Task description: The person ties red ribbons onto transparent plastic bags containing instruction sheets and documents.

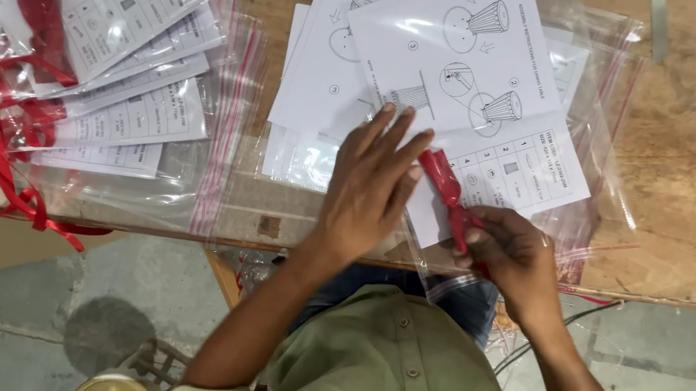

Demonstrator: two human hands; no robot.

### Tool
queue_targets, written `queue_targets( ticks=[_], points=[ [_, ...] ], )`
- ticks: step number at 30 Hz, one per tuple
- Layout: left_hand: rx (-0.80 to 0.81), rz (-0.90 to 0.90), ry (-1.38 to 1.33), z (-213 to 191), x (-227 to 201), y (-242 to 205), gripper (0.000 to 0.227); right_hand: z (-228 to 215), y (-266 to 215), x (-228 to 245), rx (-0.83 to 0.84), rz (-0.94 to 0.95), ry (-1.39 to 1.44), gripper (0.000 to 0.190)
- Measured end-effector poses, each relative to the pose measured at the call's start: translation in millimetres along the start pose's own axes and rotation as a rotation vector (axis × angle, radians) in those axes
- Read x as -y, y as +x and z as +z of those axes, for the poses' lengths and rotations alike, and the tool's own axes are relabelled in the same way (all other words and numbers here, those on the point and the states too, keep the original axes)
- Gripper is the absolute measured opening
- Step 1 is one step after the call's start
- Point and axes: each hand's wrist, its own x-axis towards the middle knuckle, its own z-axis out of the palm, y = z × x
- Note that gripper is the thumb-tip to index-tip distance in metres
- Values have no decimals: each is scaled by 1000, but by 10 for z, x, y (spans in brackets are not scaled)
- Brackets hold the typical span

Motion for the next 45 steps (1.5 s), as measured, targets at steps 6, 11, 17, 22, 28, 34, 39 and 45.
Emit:
queue_targets(
  ticks=[6,11,17,22,28,34,39,45],
  points=[
    [297,-64,244,-92,4,5,47,293,-63,105,-127,37,-254,24],
    [341,-31,289,-139,-61,47,59,462,-129,189,-47,-72,-402,27],
    [338,-19,330,-119,-33,29,64,413,-689,296,193,62,-743,31],
    [322,-6,312,-133,-9,31,69,1017,-649,-418,512,-440,-826,18],
    [226,-1,206,-525,-427,-453,80,1688,79,-1738,711,-663,-910,27],
    [271,-154,186,-593,-634,-1048,92,1793,-158,-1763,968,-674,-848,25],
    [261,-287,153,-596,-747,-981,107,1746,-269,-1500,1157,-704,-818,25],
    [237,-518,-321,-466,-539,-1178,115,1623,-578,-968,1370,-690,-755,26]
  ],
)
